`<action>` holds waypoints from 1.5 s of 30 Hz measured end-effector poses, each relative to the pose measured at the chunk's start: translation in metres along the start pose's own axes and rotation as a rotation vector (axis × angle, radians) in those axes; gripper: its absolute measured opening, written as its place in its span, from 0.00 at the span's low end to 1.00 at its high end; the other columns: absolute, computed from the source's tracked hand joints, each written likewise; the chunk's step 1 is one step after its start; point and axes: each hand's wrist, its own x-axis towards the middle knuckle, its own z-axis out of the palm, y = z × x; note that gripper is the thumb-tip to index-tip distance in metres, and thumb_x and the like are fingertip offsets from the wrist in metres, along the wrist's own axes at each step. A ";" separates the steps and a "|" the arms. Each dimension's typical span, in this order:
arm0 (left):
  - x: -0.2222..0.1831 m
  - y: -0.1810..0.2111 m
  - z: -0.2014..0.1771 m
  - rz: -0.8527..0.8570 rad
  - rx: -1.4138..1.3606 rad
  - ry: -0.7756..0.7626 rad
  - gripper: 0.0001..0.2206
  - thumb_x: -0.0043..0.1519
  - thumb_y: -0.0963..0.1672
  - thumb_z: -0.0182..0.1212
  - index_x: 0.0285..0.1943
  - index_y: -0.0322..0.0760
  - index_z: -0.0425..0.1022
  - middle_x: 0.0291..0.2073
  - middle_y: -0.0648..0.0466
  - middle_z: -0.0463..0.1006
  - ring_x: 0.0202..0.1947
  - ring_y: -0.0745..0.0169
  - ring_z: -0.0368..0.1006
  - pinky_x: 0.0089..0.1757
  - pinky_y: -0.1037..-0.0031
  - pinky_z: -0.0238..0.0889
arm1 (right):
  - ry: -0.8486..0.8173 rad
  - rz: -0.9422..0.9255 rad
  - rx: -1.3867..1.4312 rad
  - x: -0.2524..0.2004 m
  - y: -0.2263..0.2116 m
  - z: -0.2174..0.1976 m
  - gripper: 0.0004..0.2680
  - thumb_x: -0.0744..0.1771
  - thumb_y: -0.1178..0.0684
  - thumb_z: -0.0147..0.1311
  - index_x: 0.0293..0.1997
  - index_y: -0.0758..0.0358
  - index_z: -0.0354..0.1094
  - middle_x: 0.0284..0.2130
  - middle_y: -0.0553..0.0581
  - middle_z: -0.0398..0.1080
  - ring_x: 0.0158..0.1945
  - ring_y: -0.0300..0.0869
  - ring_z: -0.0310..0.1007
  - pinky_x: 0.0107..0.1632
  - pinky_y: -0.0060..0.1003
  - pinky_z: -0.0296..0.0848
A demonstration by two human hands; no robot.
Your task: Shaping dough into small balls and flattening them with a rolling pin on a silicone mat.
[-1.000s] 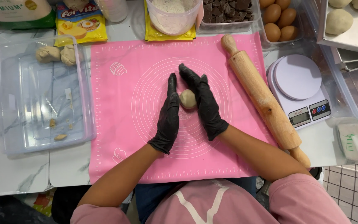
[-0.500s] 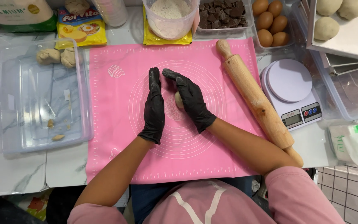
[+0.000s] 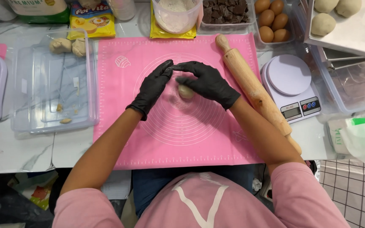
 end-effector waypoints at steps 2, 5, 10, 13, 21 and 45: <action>-0.006 0.014 -0.008 0.014 -0.053 -0.010 0.19 0.64 0.61 0.55 0.66 0.80 0.70 0.59 0.79 0.76 0.64 0.70 0.69 0.68 0.70 0.47 | -0.081 -0.059 -0.241 -0.010 -0.007 0.001 0.20 0.64 0.35 0.64 0.62 0.39 0.69 0.57 0.48 0.73 0.61 0.50 0.71 0.61 0.51 0.71; 0.000 0.009 -0.009 0.068 -0.341 -0.055 0.18 0.66 0.55 0.59 0.65 0.64 0.73 0.58 0.63 0.79 0.60 0.61 0.74 0.60 0.72 0.65 | -0.133 -0.135 -0.579 -0.018 0.014 0.025 0.26 0.62 0.35 0.65 0.67 0.43 0.64 0.55 0.54 0.72 0.57 0.56 0.71 0.56 0.56 0.72; 0.001 -0.008 -0.020 0.233 -0.746 -0.107 0.16 0.72 0.46 0.53 0.68 0.42 0.72 0.58 0.40 0.78 0.57 0.47 0.78 0.56 0.67 0.74 | -0.007 -0.260 -0.612 -0.013 0.028 0.041 0.27 0.60 0.43 0.70 0.67 0.45 0.64 0.50 0.53 0.72 0.53 0.54 0.73 0.52 0.52 0.75; -0.008 -0.010 -0.029 0.262 -0.757 -0.161 0.17 0.73 0.46 0.52 0.68 0.37 0.71 0.55 0.39 0.80 0.56 0.50 0.78 0.58 0.65 0.72 | 0.039 -0.394 -0.554 -0.016 0.022 0.044 0.29 0.62 0.38 0.68 0.71 0.42 0.62 0.56 0.51 0.69 0.61 0.53 0.68 0.58 0.49 0.71; 0.002 -0.022 -0.023 0.328 -0.773 -0.174 0.17 0.74 0.46 0.49 0.69 0.35 0.70 0.54 0.38 0.80 0.57 0.49 0.77 0.60 0.63 0.70 | 0.008 -0.552 -0.424 -0.024 0.037 0.062 0.27 0.64 0.41 0.66 0.71 0.50 0.62 0.55 0.56 0.73 0.58 0.55 0.72 0.61 0.52 0.71; 0.013 -0.034 -0.019 0.336 -0.850 -0.184 0.17 0.74 0.45 0.48 0.68 0.32 0.70 0.54 0.35 0.79 0.55 0.45 0.78 0.58 0.58 0.72 | -0.217 -0.361 -0.412 -0.019 0.011 0.046 0.38 0.64 0.27 0.58 0.81 0.45 0.41 0.75 0.65 0.44 0.78 0.66 0.39 0.74 0.64 0.40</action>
